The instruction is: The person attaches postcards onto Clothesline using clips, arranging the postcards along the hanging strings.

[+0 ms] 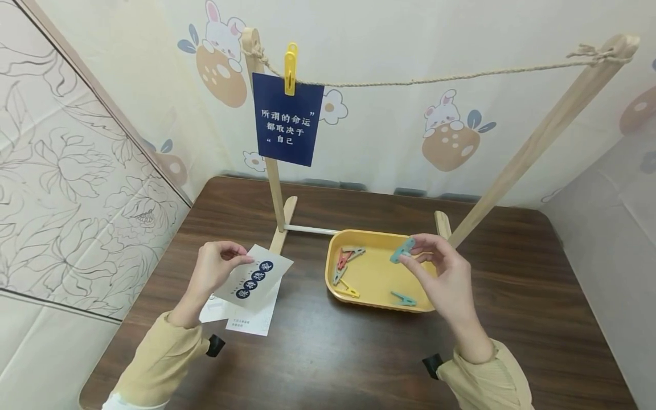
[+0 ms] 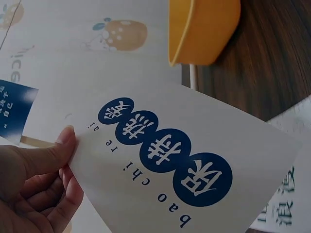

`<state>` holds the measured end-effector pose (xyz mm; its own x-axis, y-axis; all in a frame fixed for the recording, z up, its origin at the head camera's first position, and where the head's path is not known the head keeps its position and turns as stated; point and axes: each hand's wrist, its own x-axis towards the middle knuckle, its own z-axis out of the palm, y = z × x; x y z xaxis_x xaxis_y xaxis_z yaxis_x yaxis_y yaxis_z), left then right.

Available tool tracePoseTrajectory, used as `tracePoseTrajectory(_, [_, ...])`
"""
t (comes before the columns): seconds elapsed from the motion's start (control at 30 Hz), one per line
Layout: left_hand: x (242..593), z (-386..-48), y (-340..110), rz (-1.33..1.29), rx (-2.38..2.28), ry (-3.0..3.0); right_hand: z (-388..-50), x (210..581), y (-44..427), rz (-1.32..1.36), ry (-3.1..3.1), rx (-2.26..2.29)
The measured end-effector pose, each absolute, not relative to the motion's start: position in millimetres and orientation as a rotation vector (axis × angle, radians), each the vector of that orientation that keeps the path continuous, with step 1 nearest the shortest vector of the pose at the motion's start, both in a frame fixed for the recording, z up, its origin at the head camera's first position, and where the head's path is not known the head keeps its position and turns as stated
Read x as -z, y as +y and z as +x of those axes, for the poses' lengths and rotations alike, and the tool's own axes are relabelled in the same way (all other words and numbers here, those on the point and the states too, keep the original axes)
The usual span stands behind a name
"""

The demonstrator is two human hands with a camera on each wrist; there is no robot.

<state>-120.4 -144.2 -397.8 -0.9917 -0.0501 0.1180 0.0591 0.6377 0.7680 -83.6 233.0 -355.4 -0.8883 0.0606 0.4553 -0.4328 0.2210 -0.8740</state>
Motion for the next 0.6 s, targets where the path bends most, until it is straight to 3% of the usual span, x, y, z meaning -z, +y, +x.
tracePoseTrajectory(0.6, [387,-120,-101,-0.064,1.502,-2.596,-94,313,229,0.4,-2.193,-1.531])
